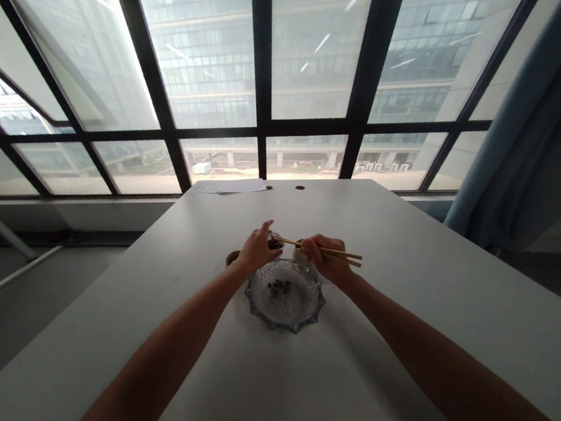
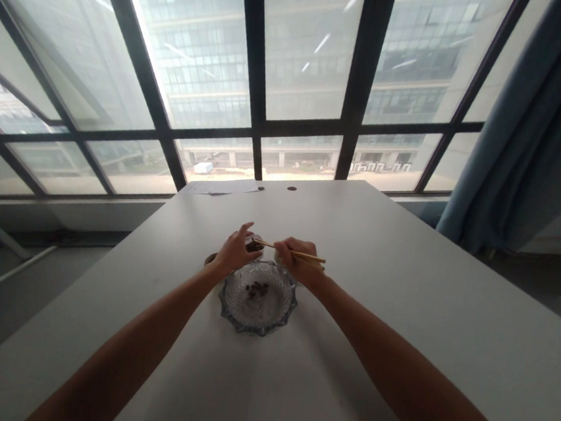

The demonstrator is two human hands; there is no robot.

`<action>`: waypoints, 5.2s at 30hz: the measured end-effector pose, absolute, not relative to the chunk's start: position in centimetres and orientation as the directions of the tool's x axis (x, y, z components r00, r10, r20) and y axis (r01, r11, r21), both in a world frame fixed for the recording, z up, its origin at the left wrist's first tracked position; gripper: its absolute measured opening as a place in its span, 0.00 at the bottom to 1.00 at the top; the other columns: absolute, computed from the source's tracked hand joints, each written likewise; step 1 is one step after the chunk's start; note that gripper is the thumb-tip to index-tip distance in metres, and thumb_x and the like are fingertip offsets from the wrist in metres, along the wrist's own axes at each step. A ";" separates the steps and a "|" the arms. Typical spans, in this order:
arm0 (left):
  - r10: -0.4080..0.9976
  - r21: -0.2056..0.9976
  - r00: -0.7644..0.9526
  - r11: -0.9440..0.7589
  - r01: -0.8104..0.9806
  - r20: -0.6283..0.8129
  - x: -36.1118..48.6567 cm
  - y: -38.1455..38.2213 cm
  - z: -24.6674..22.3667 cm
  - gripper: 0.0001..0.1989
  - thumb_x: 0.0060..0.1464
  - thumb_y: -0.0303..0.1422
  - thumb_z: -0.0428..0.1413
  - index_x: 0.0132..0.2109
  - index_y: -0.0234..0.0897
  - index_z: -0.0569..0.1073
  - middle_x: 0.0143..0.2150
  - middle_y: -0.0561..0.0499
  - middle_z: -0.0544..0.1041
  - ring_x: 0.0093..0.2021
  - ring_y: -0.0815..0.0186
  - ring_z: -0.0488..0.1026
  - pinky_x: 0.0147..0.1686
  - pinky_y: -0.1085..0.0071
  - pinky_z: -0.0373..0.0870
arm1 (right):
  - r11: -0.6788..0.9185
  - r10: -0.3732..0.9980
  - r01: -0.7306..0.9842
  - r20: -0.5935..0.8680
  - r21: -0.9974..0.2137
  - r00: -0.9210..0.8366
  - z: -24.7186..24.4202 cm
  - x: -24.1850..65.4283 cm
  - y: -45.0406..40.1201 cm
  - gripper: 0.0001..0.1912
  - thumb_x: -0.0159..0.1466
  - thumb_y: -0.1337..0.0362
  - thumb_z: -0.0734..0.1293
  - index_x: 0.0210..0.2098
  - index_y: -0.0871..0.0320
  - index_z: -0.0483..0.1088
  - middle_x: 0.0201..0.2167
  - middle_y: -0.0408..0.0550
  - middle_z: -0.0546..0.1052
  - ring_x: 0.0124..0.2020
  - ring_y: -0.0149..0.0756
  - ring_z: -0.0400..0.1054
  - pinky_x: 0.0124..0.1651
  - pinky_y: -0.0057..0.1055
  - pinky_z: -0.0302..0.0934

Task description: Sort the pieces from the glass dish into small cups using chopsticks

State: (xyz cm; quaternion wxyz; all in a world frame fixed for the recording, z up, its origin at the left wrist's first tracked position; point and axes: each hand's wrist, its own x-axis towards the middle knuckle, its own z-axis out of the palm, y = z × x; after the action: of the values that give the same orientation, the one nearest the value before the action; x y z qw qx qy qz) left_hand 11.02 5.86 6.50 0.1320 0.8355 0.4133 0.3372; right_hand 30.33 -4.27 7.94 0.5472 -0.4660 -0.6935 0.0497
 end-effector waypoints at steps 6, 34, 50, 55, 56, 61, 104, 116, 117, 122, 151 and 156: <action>0.774 0.495 0.432 -0.630 0.598 0.463 10.5 6.3 6.4 0.43 0.43 0.35 0.67 0.65 0.37 0.59 0.52 0.39 0.78 0.53 0.49 0.74 0.54 0.53 0.70 | 0.537 0.743 0.449 0.652 -0.714 0.150 8.2 30.4 -4.5 0.30 0.68 0.39 0.60 0.27 0.58 0.74 0.19 0.46 0.74 0.19 0.33 0.68 0.23 0.28 0.63; 0.854 0.599 0.208 -0.488 0.635 0.477 0.9 2.3 0.9 0.34 0.53 0.51 0.58 0.60 0.34 0.66 0.58 0.37 0.73 0.58 0.49 0.70 0.59 0.52 0.66 | 0.414 0.876 0.356 0.473 -0.838 0.094 5.7 30.9 -10.2 0.29 0.66 0.39 0.63 0.26 0.58 0.74 0.15 0.46 0.73 0.13 0.32 0.64 0.15 0.26 0.58; 0.857 0.623 0.207 -0.491 0.610 0.472 1.0 2.5 -0.1 0.35 0.49 0.49 0.63 0.60 0.38 0.67 0.57 0.39 0.75 0.56 0.48 0.72 0.57 0.51 0.68 | 0.517 0.694 0.273 0.584 -0.811 0.422 7.3 29.1 -6.8 0.31 0.64 0.36 0.63 0.28 0.60 0.72 0.18 0.46 0.74 0.14 0.31 0.66 0.17 0.26 0.61; 0.859 0.614 0.224 -0.490 0.619 0.460 0.9 2.3 -0.1 0.35 0.50 0.48 0.62 0.61 0.37 0.66 0.59 0.38 0.73 0.58 0.48 0.71 0.58 0.50 0.67 | 0.486 0.773 0.398 0.595 -0.778 0.220 7.4 28.3 -4.0 0.28 0.66 0.39 0.65 0.28 0.59 0.73 0.20 0.47 0.76 0.18 0.32 0.68 0.21 0.27 0.64; 0.860 0.613 0.226 -0.489 0.621 0.457 0.9 2.3 -0.1 0.35 0.51 0.48 0.62 0.61 0.37 0.66 0.59 0.38 0.73 0.58 0.48 0.71 0.59 0.50 0.66 | 0.476 0.790 0.405 0.582 -0.781 0.194 7.4 28.3 -3.8 0.28 0.66 0.40 0.65 0.28 0.59 0.73 0.21 0.47 0.76 0.19 0.33 0.69 0.21 0.27 0.64; 0.864 0.611 0.226 -0.482 0.628 0.450 1.0 2.1 0.1 0.35 0.51 0.48 0.62 0.61 0.37 0.66 0.59 0.38 0.73 0.58 0.47 0.70 0.59 0.49 0.66 | 0.511 0.773 0.330 0.592 -0.794 0.226 8.4 28.8 -5.4 0.29 0.66 0.39 0.64 0.29 0.59 0.74 0.20 0.47 0.75 0.17 0.32 0.67 0.19 0.26 0.61; 0.853 0.600 0.216 -0.494 0.629 0.476 1.0 2.1 0.1 0.34 0.50 0.48 0.62 0.60 0.40 0.67 0.58 0.40 0.74 0.57 0.47 0.72 0.58 0.50 0.67 | 0.632 0.755 0.599 0.565 -0.492 -0.332 7.0 29.2 -11.1 0.29 0.71 0.45 0.57 0.21 0.55 0.68 0.16 0.43 0.69 0.16 0.30 0.61 0.22 0.27 0.55; 0.822 0.629 0.194 -0.541 0.559 0.536 0.9 2.0 0.1 0.35 0.45 0.44 0.66 0.58 0.36 0.68 0.55 0.39 0.75 0.55 0.51 0.73 0.55 0.53 0.71 | 0.315 0.872 0.045 0.307 -0.948 0.380 4.8 29.8 -9.4 0.33 0.57 0.32 0.67 0.25 0.59 0.72 0.14 0.46 0.72 0.10 0.31 0.61 0.11 0.25 0.55; 0.814 0.625 0.192 -0.551 0.553 0.548 0.9 1.9 0.2 0.35 0.44 0.42 0.67 0.58 0.36 0.68 0.55 0.40 0.75 0.54 0.51 0.73 0.55 0.53 0.71 | 0.308 0.872 0.012 0.288 -0.951 0.397 4.7 29.9 -9.3 0.33 0.56 0.32 0.68 0.25 0.60 0.72 0.13 0.46 0.72 0.10 0.30 0.60 0.11 0.25 0.55; 0.790 0.636 0.160 -0.579 0.510 0.591 0.9 1.5 0.5 0.34 0.45 0.36 0.66 0.59 0.39 0.66 0.58 0.41 0.73 0.57 0.53 0.71 0.57 0.54 0.71 | 0.339 0.862 -0.049 0.289 -0.940 0.417 4.6 29.8 -9.5 0.32 0.57 0.33 0.68 0.25 0.59 0.72 0.14 0.45 0.72 0.10 0.30 0.60 0.11 0.25 0.54; 0.753 0.596 0.156 -0.614 0.517 0.640 1.1 1.8 0.2 0.33 0.43 0.37 0.68 0.57 0.38 0.69 0.55 0.42 0.75 0.55 0.53 0.72 0.52 0.56 0.74 | 0.725 0.600 0.454 0.798 -0.518 -0.048 7.4 26.2 -9.2 0.23 0.73 0.48 0.58 0.33 0.56 0.74 0.22 0.45 0.76 0.18 0.32 0.69 0.22 0.28 0.64; 0.739 0.593 0.139 -0.625 0.507 0.660 1.1 1.8 0.0 0.34 0.44 0.40 0.68 0.57 0.38 0.69 0.55 0.41 0.75 0.54 0.52 0.74 0.52 0.55 0.74 | 0.784 0.570 0.480 0.762 -0.393 -0.307 7.5 23.8 -6.5 0.19 0.73 0.50 0.60 0.34 0.55 0.74 0.25 0.45 0.77 0.24 0.34 0.71 0.28 0.28 0.63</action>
State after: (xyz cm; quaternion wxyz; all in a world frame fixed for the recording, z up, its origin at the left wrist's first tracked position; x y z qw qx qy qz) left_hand 1.13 1.84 0.01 0.1142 0.7458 0.4176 0.5063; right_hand 23.79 -6.49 7.52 0.4908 -0.3251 -0.8071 0.0458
